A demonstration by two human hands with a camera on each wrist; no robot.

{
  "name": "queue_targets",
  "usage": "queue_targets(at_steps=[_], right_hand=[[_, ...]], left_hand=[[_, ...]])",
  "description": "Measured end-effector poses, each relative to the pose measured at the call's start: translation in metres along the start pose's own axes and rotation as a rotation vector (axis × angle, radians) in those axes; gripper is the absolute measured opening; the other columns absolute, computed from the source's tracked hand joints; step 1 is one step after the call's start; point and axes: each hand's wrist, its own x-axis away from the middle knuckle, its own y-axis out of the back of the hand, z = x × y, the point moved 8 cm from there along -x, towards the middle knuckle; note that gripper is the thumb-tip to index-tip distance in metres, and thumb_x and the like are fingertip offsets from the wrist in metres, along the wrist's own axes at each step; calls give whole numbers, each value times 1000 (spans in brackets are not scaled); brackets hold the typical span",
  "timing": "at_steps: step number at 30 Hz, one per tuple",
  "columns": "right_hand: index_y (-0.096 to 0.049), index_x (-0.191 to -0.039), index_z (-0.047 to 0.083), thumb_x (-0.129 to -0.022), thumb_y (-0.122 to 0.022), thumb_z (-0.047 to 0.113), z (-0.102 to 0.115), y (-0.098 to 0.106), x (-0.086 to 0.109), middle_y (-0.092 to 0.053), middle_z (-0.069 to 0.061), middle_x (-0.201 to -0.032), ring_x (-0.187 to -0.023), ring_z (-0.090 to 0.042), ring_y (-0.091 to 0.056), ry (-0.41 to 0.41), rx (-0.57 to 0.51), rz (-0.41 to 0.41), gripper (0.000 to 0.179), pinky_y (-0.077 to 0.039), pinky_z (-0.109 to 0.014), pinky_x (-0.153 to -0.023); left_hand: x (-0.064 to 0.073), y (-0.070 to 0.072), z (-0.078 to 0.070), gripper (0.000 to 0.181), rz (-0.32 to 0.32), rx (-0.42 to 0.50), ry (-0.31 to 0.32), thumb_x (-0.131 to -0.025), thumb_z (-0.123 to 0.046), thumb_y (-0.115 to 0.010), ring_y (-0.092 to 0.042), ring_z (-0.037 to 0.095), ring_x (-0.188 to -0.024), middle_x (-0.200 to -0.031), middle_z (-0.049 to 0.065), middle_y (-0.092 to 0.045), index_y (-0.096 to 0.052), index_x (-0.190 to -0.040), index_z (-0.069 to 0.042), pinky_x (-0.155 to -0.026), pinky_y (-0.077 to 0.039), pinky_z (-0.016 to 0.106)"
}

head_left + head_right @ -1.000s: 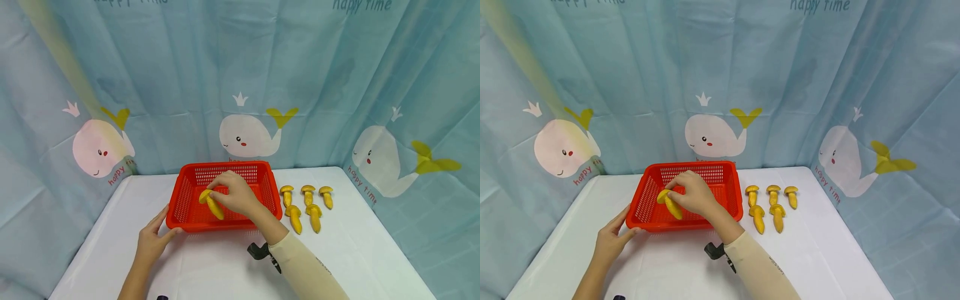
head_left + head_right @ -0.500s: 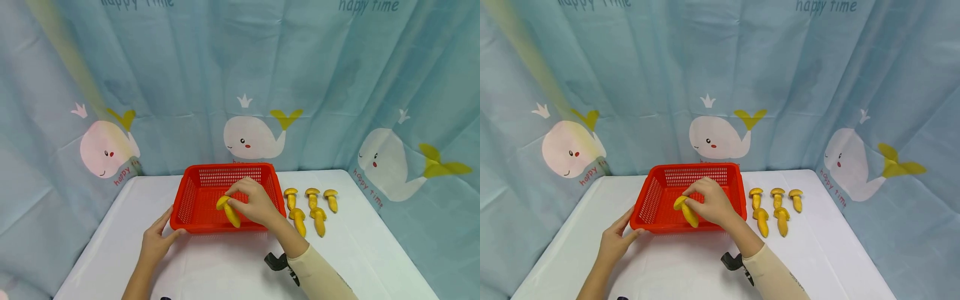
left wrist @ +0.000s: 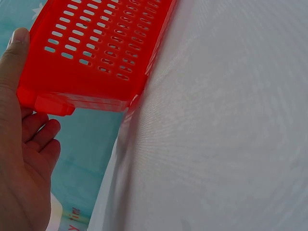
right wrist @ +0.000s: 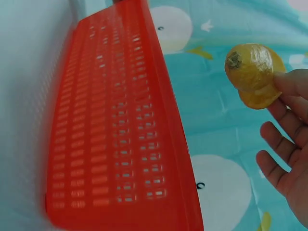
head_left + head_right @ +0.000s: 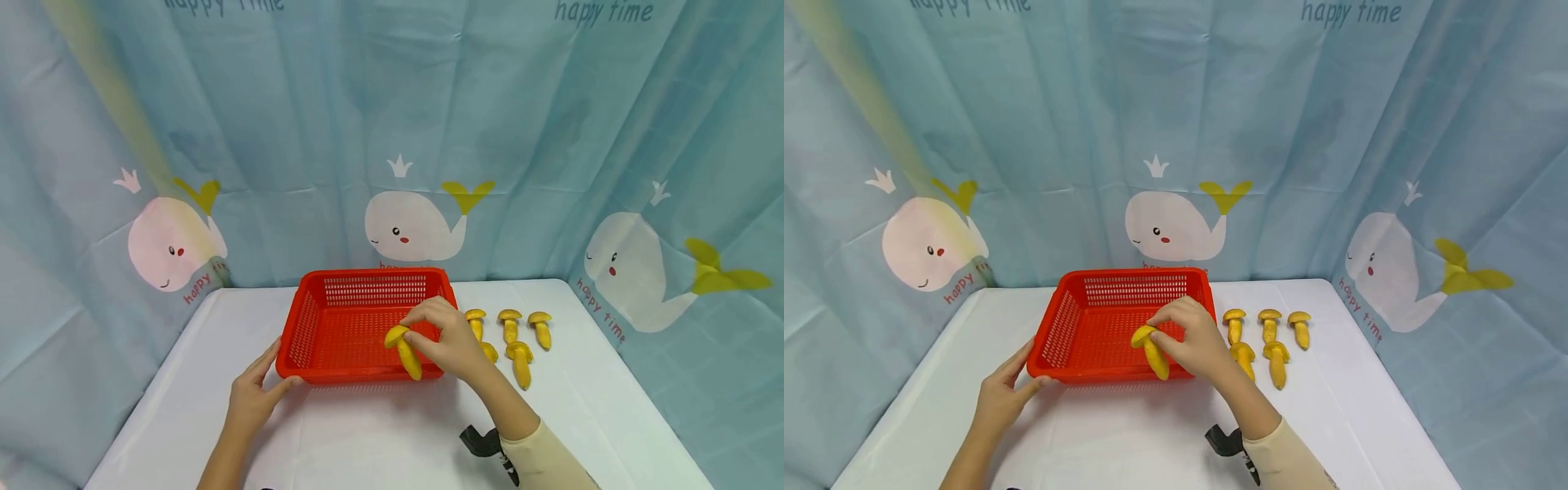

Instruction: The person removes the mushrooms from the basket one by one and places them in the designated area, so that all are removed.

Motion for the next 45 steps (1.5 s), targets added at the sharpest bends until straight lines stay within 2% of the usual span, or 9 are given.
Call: queue_targets(at_steps=[8,16,23,27,33,40,45], right_hand=[[-76,-107,25,-90,-80,16,-7,23,17,-71,14,-106,-109,-9,-61,-25,31,-33,20,-56,-38,-92],[-77,-107,23,-88,-82,12,-13,46,29,-72,11,-106,-107,-11,-62,-21,73,-88,22,-54,-25,-92],[-77,-105,20,-87,-81,4,-23,64,40,-73,5,-105,-106,-13,-62,-32,61,-114,24,-51,-23,-91],[-77,-104,21,-86,-81,3,-27,75,47,-73,7,-107,-107,-11,-61,-35,92,-129,26,-49,-19,-93],[-77,-105,18,-82,-83,-2,-31,93,56,-74,2,-106,-106,-13,-60,-13,123,-158,31,-45,-14,-98],[-78,-102,19,-83,-83,-2,-41,108,60,-73,4,-105,-106,-11,-60,-40,158,-159,29,-45,-14,-96],[-78,-101,19,-83,-83,-2,-46,113,61,-73,4,-103,-105,-11,-60,-41,182,-159,28,-45,-11,-95]], left_hand=[[2,-1,4,87,0,-13,15,-74,-14,-92,-41,-17,-134,-152,1,-54,-52,-151,-18,-99,-33,-1],[-1,0,3,89,2,-8,4,-74,-17,-92,-41,-15,-135,-153,-1,-54,-50,-153,-23,-101,-33,0],[-1,0,3,89,9,-33,5,-75,-22,-92,-39,-18,-134,-153,-1,-53,-50,-153,-22,-100,-32,-1],[-1,0,2,88,14,-26,7,-76,-23,-91,-39,-17,-135,-154,-2,-53,-48,-154,-24,-100,-32,0],[-1,0,-1,88,11,-21,4,-77,-22,-91,-40,-17,-134,-153,-3,-53,-49,-153,-24,-100,-33,0],[-2,0,1,88,13,-47,22,-78,-26,-91,-39,-19,-134,-153,-5,-53,-47,-153,-33,-100,-33,1],[-1,1,2,87,17,-70,33,-78,-29,-90,-38,-19,-134,-153,-5,-53,-48,-154,-27,-99,-32,0]])
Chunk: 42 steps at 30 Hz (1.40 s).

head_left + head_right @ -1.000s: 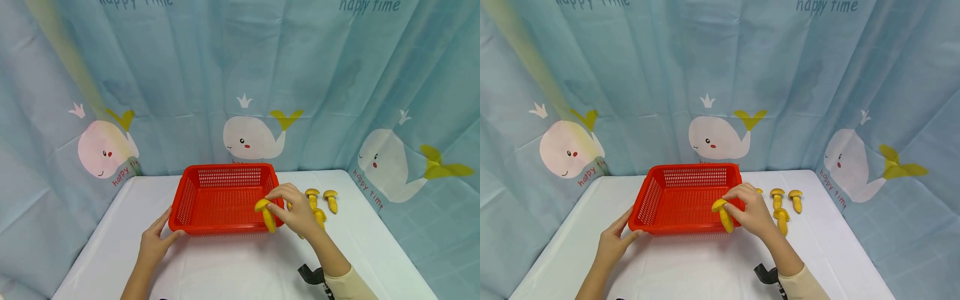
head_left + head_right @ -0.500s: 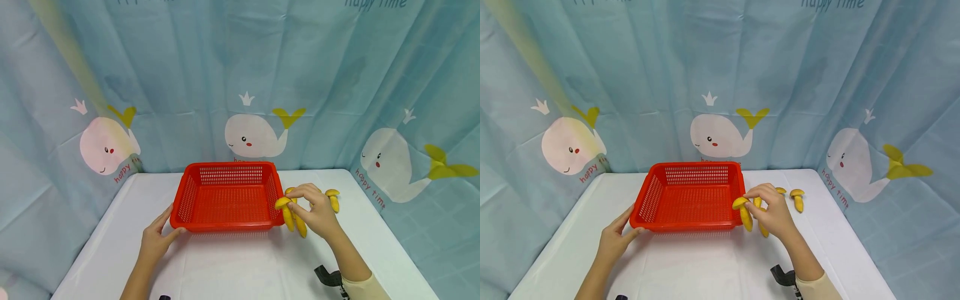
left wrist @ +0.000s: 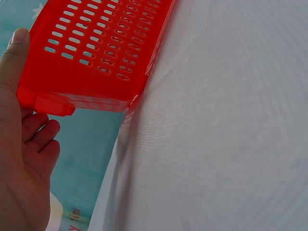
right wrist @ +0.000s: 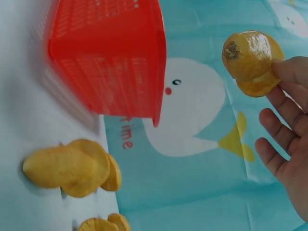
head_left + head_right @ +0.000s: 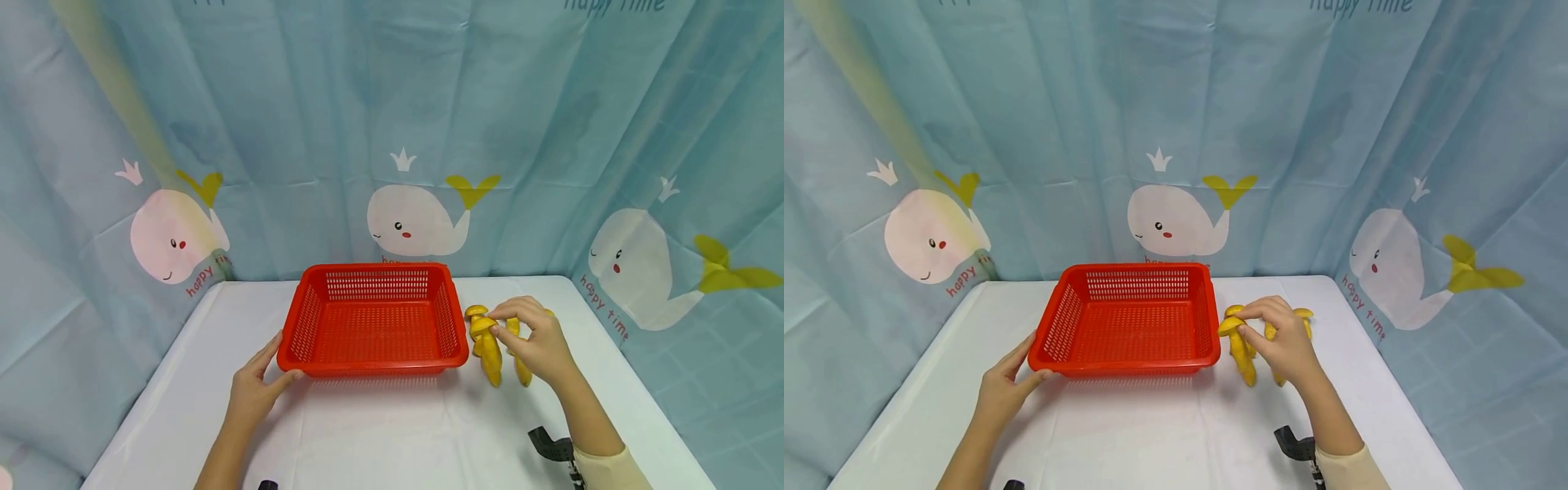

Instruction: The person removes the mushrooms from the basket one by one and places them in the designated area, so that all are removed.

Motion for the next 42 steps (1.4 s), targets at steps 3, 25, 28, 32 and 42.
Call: queue_targets(at_steps=[3,25,28,32,42], right_hand=[[-78,-101,18,-83,-83,-2,-4,4,0,-73,3,-103,-105,-10,-60,-3,2,4,28,-44,-10,-96],[-78,-101,19,-87,-82,11,-69,44,13,-70,1,-106,-103,1,-55,-220,117,56,17,-40,-6,-93],[-78,-102,20,-89,-82,14,-84,47,18,-70,2,-108,-103,1,-55,-262,117,66,15,-40,-8,-92],[-78,-105,19,-91,-80,19,-102,50,25,-70,0,-111,-104,3,-54,-304,123,83,14,-42,-11,-91],[-78,-107,17,-92,-79,28,-135,58,42,-71,-3,-113,-103,5,-52,-386,162,85,18,-43,-22,-88]], left_hand=[[0,1,0,87,3,-5,-2,-78,-29,-90,-40,-16,-135,-153,-4,-53,-49,-154,-22,-99,-32,0],[1,5,1,88,-9,8,-10,-78,-25,-91,-40,-18,-134,-153,-4,-53,-47,-153,-32,-99,-32,0],[2,4,1,87,-6,5,-3,-78,-25,-90,-40,-17,-134,-153,-4,-53,-47,-154,-32,-98,-33,0],[1,3,1,88,-8,5,-9,-78,-25,-91,-40,-18,-133,-153,-3,-54,-46,-154,-32,-98,-32,0],[0,-1,4,88,10,-8,27,-78,-30,-90,-39,-17,-134,-153,-9,-52,-46,-154,-35,-99,-32,1]])
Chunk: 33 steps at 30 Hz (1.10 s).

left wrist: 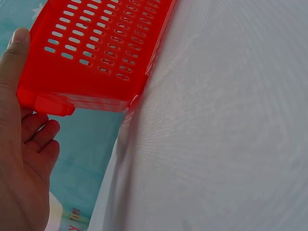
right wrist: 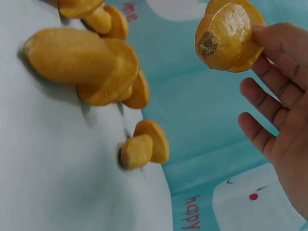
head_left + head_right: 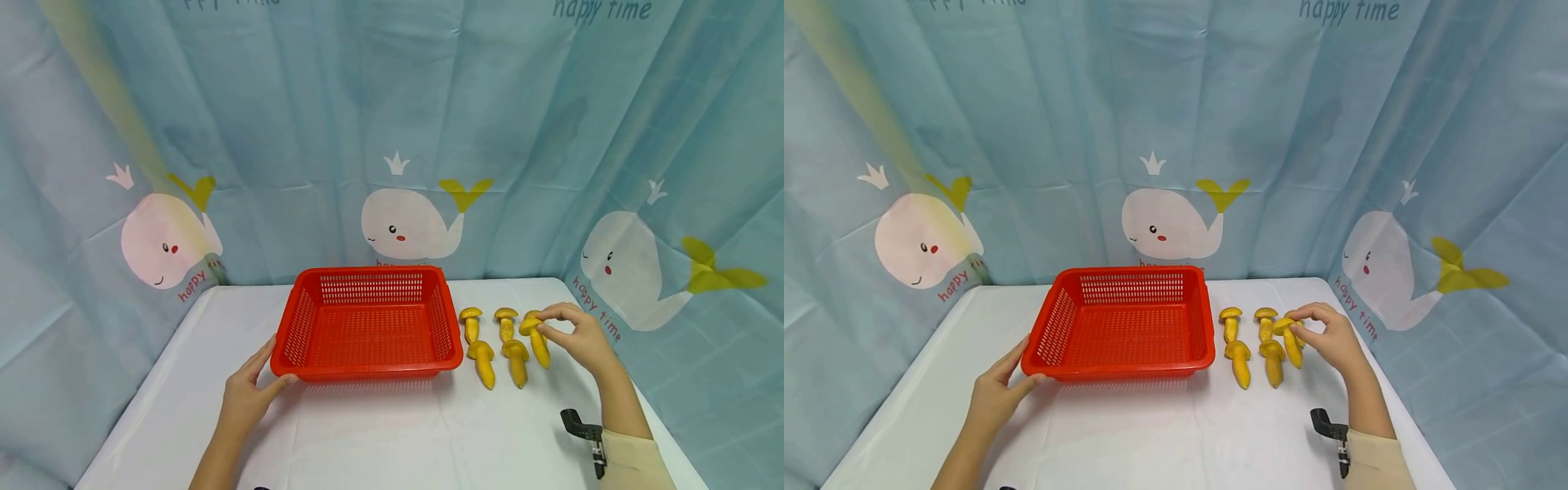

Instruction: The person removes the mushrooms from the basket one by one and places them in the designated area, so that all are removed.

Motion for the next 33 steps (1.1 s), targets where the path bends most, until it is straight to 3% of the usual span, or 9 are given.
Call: queue_targets(at_steps=[4,11,19,23,27,33], right_hand=[[-77,-106,16,-93,-79,27,-8,2,1,-71,-4,-114,-102,4,-51,-17,4,2,17,-43,-23,-87],[-77,-105,18,-93,-78,31,-24,-3,3,-73,-8,-114,-102,3,-50,-59,15,51,18,-45,-46,-90],[-77,-104,17,-91,-80,25,-38,-8,6,-74,-6,-111,-99,5,-51,-43,24,65,16,-46,-40,-87],[-77,-104,17,-92,-80,26,-48,-10,8,-74,-6,-110,-99,4,-52,-55,26,79,16,-48,-46,-90],[-77,-106,15,-93,-78,28,-58,-12,9,-73,-9,-111,-101,-1,-51,-87,21,113,18,-47,-54,-93],[-76,-106,14,-94,-78,28,-66,-14,11,-72,-10,-112,-106,-22,-55,-120,37,156,19,-46,-55,-95]], left_hand=[[0,0,0,88,1,6,-6,-78,-29,-90,-38,-18,-134,-154,-9,-52,-46,-154,-32,-99,-32,0],[0,0,-2,87,-4,5,-45,-80,-28,-90,-42,-12,-137,-153,0,-53,-46,-155,-26,-100,-32,0],[0,0,-3,87,-3,3,-40,-79,-28,-90,-41,-14,-136,-154,-2,-53,-48,-155,-22,-100,-32,0],[-1,0,-3,87,-7,4,-44,-79,-28,-90,-39,-17,-135,-153,-3,-53,-47,-155,-25,-99,-32,0],[-1,1,-3,88,-15,18,-57,-78,-25,-91,-41,-16,-134,-153,-1,-54,-48,-154,-27,-99,-33,0],[0,2,-5,89,-16,35,-61,-76,-23,-92,-41,-17,-133,-152,-2,-54,-48,-153,-29,-98,-33,0]])
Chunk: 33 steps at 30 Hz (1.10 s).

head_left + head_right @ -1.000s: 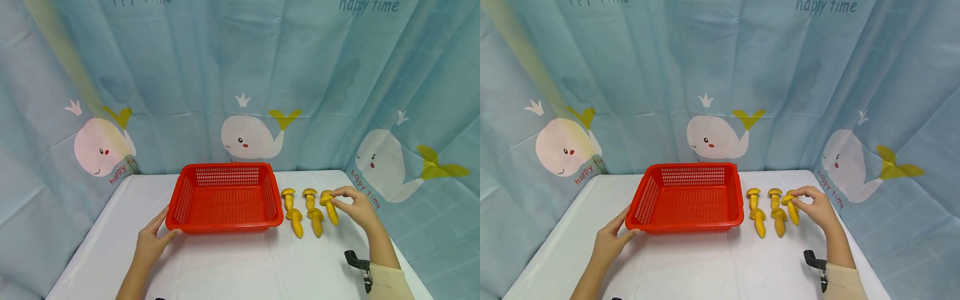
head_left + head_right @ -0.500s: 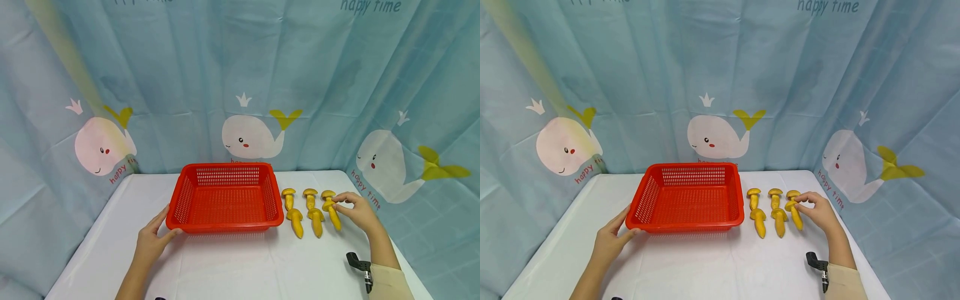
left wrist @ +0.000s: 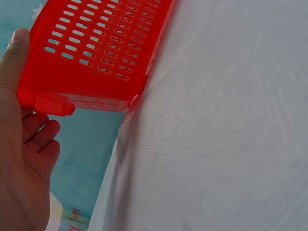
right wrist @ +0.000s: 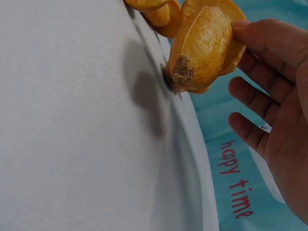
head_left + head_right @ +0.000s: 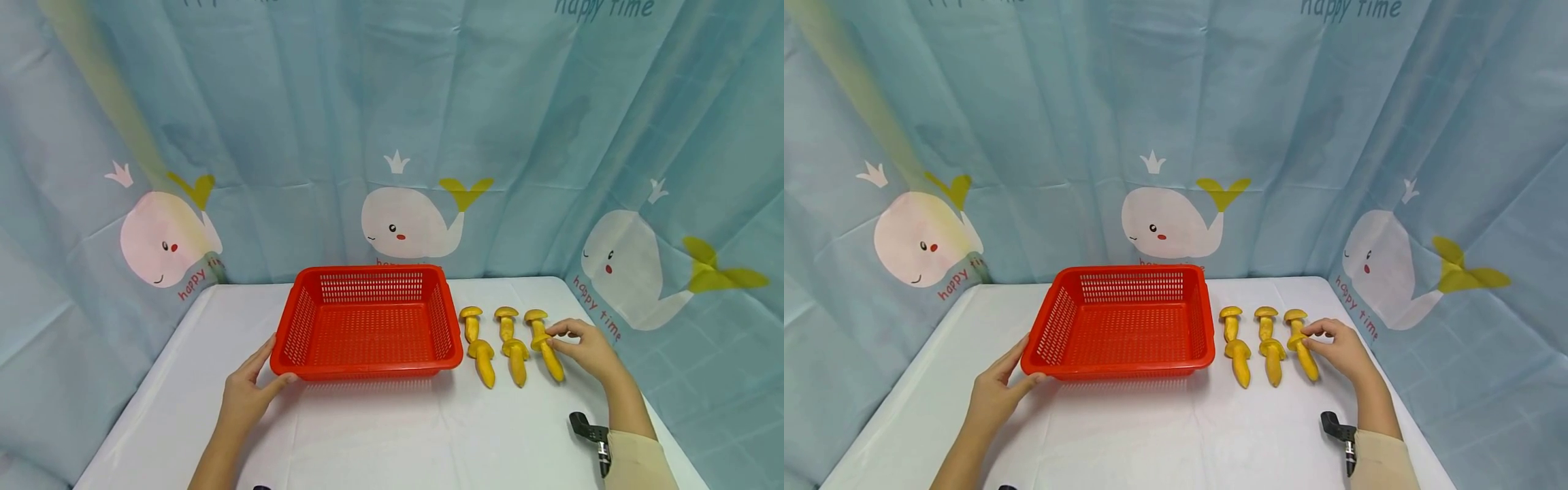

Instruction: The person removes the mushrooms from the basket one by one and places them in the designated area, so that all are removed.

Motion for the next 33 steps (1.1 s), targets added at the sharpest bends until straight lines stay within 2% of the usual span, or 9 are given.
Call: queue_targets(at_steps=[7,17,25,33], right_hand=[[-76,-108,14,-94,-76,30,-9,-5,0,-71,-11,-114,-111,-34,-55,-51,18,50,21,-48,-56,-94],[-75,-109,14,-95,-75,30,-23,-14,-1,-70,-8,-110,-107,-29,-55,-102,32,91,22,-47,-46,-93],[-75,-111,12,-95,-75,29,-28,-17,-1,-71,-7,-109,-106,-28,-56,-114,27,105,23,-47,-46,-95],[-74,-114,12,-97,-73,33,-28,-15,1,-72,-7,-111,-107,-27,-57,-110,30,113,27,-48,-47,-97]], left_hand=[[0,0,1,89,2,0,12,-77,-25,-91,-39,-20,-133,-153,-3,-54,-46,-153,-33,-98,-32,-1],[0,0,3,89,0,-5,2,-77,-22,-91,-40,-18,-133,-152,-2,-54,-47,-154,-29,-98,-32,-1],[-1,-1,3,88,1,-17,0,-77,-23,-91,-42,-15,-134,-152,-1,-55,-49,-154,-23,-99,-33,0],[-1,-1,5,89,15,-48,26,-78,-30,-90,-39,-18,-134,-153,-3,-54,-45,-155,-33,-99,-32,1]])
